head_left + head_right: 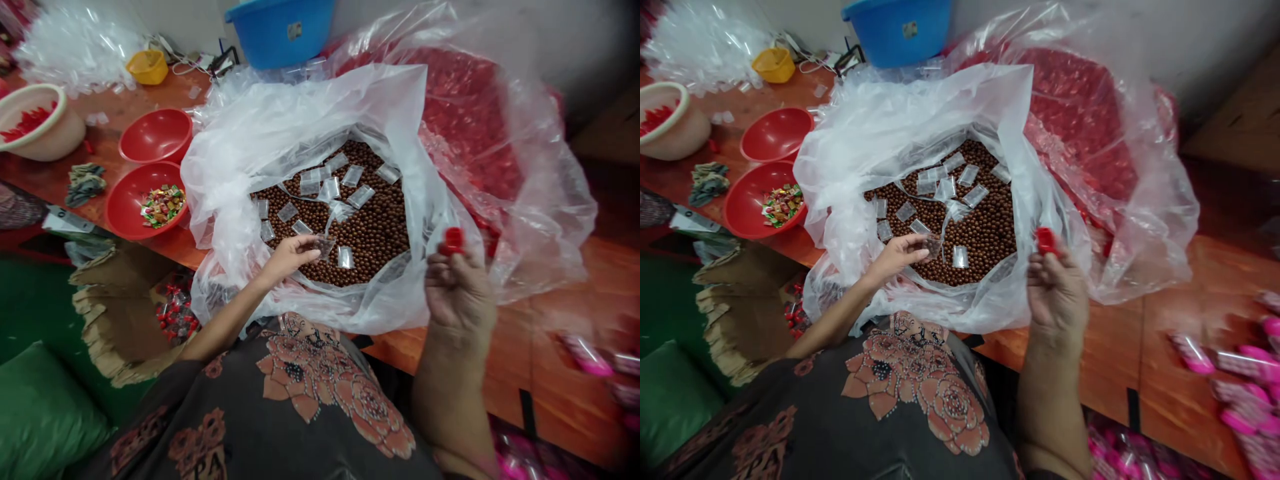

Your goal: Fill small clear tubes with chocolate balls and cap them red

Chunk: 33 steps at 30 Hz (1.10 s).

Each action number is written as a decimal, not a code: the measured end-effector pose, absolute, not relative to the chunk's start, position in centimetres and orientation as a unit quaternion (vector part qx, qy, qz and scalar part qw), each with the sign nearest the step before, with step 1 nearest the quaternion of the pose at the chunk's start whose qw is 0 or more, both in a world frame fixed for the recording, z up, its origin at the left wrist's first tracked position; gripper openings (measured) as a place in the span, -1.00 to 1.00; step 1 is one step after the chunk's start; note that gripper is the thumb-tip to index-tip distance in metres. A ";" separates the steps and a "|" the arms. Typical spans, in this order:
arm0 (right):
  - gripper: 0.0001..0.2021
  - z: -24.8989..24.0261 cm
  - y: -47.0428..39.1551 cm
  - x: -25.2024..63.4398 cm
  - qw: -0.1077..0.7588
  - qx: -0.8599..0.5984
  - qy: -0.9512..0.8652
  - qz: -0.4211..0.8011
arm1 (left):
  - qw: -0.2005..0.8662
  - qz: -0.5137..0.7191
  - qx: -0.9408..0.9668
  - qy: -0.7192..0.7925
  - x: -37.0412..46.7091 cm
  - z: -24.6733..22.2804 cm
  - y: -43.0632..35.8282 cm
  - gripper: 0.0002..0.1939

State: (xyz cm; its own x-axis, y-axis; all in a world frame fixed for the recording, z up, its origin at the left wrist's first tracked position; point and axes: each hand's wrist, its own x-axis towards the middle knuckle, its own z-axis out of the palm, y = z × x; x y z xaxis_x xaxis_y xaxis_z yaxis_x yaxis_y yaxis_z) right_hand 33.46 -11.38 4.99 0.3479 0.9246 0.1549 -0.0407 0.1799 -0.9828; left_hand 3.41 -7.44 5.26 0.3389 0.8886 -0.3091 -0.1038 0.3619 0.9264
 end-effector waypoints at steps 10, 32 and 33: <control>-0.69 6.4 -9.8 23.2 0.498 -0.533 -0.507 0.460 | 0.721 0.324 0.449 0.416 3.8 5.8 -9.0 -0.60; -0.79 5.6 -11.1 23.9 0.429 -0.529 -0.677 0.279 | 0.717 0.340 0.429 0.432 3.2 5.5 -9.9 -0.63; -0.79 5.5 -11.2 23.8 0.428 -0.528 -0.672 0.295 | 0.719 0.343 0.426 0.429 3.2 5.6 -10.0 -0.62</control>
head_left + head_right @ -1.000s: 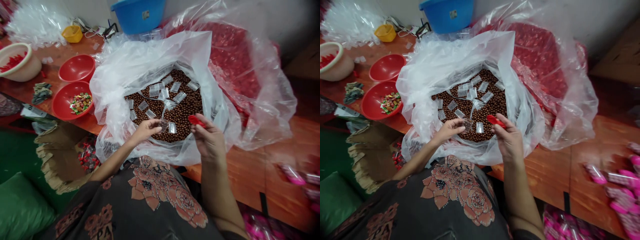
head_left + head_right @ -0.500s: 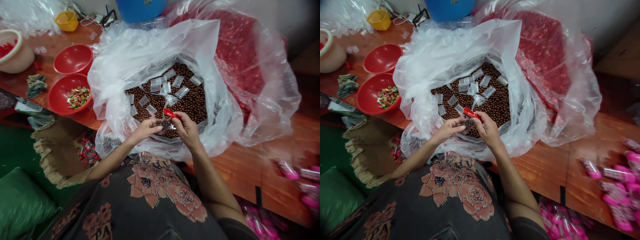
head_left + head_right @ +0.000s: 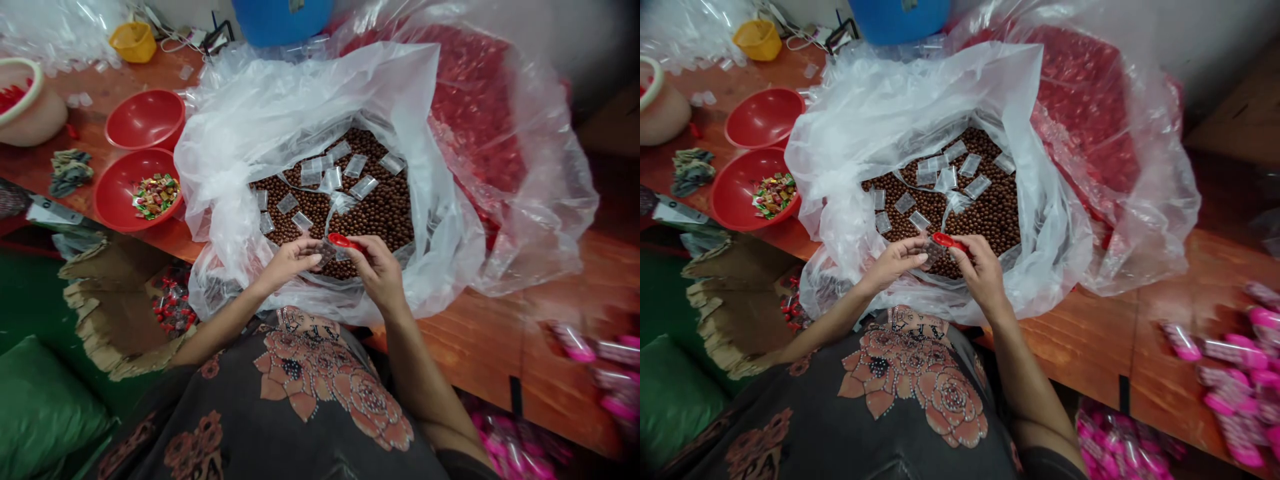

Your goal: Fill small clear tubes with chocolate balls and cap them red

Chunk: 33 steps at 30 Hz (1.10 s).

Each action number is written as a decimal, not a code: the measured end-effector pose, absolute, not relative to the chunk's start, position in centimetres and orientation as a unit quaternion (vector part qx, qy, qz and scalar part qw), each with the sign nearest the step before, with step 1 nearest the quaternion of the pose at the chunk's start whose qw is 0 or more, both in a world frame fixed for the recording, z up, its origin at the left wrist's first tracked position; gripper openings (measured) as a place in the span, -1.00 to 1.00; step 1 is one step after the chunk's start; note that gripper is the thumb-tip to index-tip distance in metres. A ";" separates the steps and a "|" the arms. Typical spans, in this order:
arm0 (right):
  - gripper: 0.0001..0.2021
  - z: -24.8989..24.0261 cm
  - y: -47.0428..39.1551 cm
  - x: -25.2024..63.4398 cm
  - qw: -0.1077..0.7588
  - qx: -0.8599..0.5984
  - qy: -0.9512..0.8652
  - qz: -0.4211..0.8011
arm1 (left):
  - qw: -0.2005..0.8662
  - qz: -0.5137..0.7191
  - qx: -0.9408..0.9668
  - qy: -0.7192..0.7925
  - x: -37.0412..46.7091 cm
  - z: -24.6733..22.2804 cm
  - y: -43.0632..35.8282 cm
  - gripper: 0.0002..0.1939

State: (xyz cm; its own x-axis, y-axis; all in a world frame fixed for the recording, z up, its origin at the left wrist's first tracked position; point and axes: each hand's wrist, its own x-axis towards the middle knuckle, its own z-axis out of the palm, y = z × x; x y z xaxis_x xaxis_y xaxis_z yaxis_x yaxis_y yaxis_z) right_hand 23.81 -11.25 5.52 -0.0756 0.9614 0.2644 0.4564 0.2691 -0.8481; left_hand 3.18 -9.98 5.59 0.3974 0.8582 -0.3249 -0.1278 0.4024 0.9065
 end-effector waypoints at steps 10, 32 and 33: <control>-0.70 4.7 -11.9 23.0 0.475 -0.541 -0.534 0.443 | 0.708 0.326 0.443 0.443 3.2 5.4 -10.4 -0.65; -0.78 4.8 -13.7 20.6 0.547 -0.566 -0.531 0.314 | 0.701 0.353 0.437 0.438 5.0 5.4 -11.5 -0.58; -0.78 4.8 -13.8 20.5 0.553 -0.567 -0.519 0.321 | 0.695 0.354 0.443 0.442 5.0 5.5 -11.5 -0.58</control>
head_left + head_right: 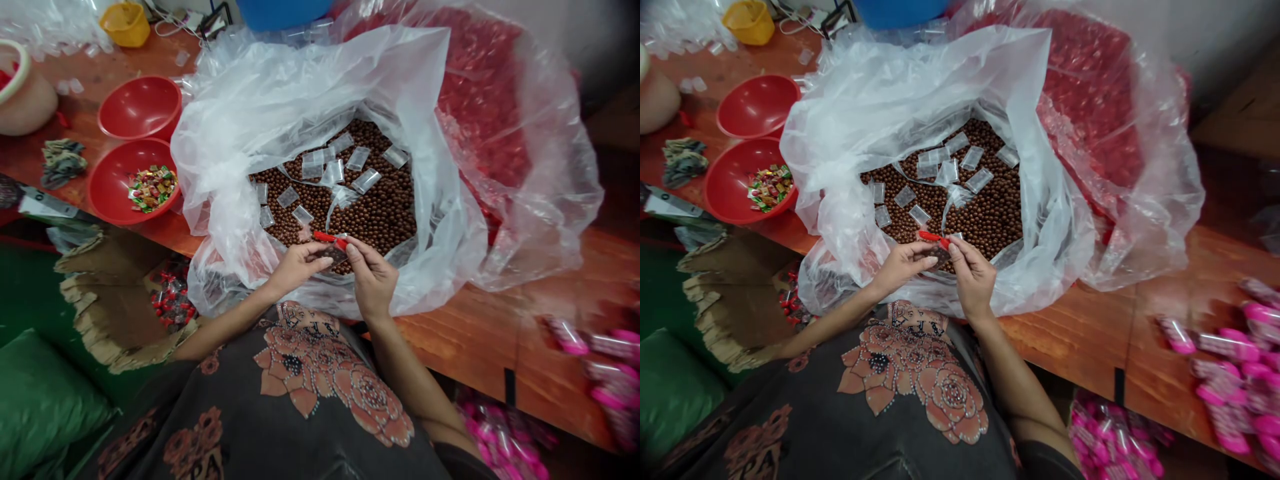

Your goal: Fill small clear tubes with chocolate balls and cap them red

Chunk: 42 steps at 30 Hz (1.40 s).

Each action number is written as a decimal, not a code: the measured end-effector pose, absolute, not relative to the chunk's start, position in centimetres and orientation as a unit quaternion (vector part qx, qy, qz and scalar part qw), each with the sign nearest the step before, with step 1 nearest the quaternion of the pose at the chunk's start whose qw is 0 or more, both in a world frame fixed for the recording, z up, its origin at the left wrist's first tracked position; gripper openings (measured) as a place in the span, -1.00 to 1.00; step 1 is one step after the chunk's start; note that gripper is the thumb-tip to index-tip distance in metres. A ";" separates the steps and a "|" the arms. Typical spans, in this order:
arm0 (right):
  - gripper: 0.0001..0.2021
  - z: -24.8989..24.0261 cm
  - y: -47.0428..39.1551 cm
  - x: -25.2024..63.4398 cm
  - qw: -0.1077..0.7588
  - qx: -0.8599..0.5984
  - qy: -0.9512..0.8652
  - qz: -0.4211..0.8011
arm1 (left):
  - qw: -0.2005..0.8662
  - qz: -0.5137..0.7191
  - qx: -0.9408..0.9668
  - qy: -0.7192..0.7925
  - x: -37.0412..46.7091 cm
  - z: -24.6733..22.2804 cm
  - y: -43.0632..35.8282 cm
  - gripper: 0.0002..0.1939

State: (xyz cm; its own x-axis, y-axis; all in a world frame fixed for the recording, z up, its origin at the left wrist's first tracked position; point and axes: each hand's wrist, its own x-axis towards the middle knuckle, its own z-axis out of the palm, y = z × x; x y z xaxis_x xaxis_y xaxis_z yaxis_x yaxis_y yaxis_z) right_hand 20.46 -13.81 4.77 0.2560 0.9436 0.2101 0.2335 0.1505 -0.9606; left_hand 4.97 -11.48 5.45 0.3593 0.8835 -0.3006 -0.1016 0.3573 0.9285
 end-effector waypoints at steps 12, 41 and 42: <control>-0.72 4.4 -14.1 20.3 0.553 -0.552 -0.550 0.295 | 0.688 0.375 0.435 0.444 4.9 6.0 -11.8 -0.62; -0.28 3.3 -13.1 22.2 0.404 -0.459 -0.772 0.171 | 0.697 0.414 0.373 0.451 5.4 5.8 -12.7 -0.61; -0.30 3.2 -13.2 22.2 0.403 -0.465 -0.768 0.178 | 0.709 0.410 0.359 0.447 5.4 5.7 -12.7 -0.63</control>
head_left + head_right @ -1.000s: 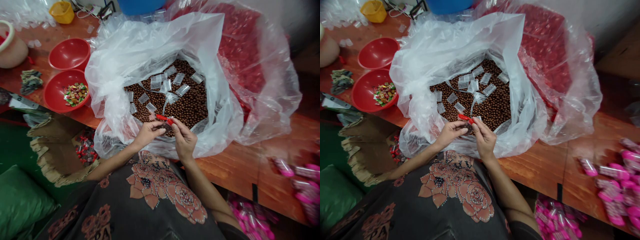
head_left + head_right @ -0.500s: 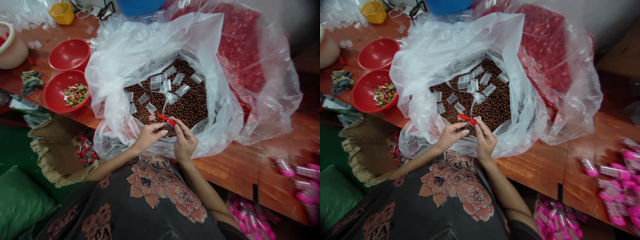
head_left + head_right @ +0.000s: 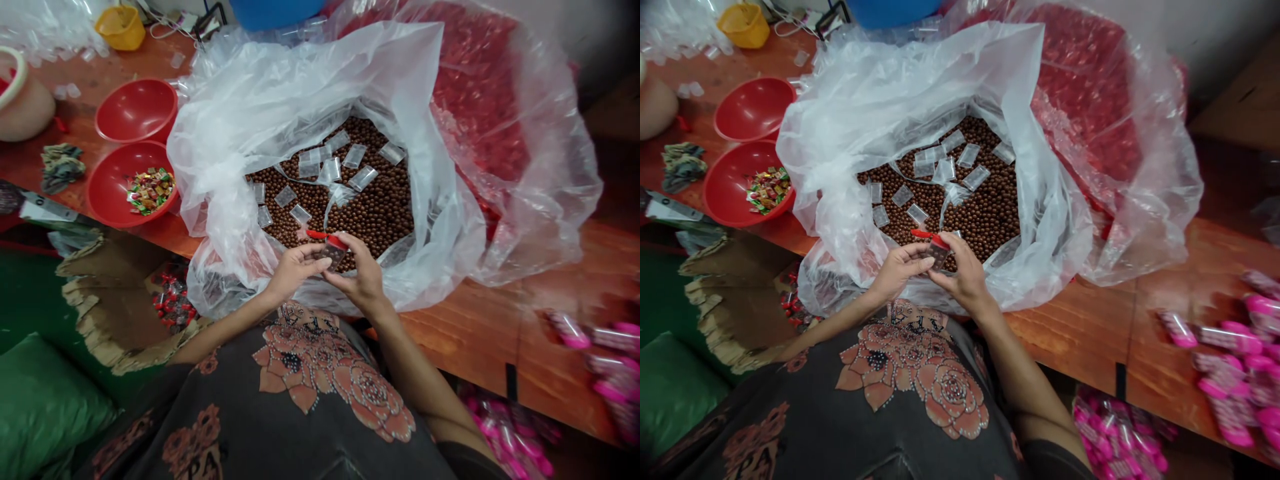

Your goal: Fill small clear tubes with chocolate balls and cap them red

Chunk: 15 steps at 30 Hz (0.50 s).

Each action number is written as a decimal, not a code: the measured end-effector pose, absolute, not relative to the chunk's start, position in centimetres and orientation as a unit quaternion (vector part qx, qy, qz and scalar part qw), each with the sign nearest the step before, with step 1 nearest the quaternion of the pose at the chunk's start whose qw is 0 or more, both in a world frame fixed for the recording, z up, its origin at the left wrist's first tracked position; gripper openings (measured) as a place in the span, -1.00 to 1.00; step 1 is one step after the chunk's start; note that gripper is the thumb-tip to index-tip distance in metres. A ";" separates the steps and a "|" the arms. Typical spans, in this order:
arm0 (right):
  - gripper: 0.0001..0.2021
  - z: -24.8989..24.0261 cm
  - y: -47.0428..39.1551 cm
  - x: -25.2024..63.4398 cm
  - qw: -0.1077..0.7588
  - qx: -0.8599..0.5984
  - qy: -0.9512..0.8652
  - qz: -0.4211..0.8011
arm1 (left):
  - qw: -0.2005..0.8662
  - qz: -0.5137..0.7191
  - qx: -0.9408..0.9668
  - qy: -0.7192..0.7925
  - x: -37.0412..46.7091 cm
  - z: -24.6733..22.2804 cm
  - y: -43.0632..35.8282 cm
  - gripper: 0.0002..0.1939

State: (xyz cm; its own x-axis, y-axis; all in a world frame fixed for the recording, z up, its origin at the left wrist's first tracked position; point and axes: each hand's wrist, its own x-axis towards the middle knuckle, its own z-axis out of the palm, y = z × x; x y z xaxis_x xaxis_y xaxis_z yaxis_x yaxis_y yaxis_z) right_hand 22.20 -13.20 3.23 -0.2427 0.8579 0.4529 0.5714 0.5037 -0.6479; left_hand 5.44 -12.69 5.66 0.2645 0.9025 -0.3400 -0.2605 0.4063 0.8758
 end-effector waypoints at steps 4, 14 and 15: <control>-0.34 2.9 -13.8 21.8 0.405 -0.462 -0.761 0.210 | 0.775 0.380 0.269 0.427 5.4 5.4 -12.3 -0.44; -0.25 2.8 -13.5 21.7 0.376 -0.431 -0.805 0.159 | 0.807 0.373 0.238 0.391 5.6 7.2 -10.1 -0.38; -0.24 2.9 -13.5 21.6 0.373 -0.430 -0.808 0.152 | 0.802 0.375 0.237 0.399 5.7 7.2 -10.1 -0.44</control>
State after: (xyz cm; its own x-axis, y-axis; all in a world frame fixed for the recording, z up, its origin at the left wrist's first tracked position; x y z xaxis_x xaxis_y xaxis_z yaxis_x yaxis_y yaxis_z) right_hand 21.63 -13.49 2.85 -0.3514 0.8084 0.4723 0.5818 0.5838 -0.5664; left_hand 5.70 -10.07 7.21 0.4005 0.7912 -0.4622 -0.4128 0.6061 0.6799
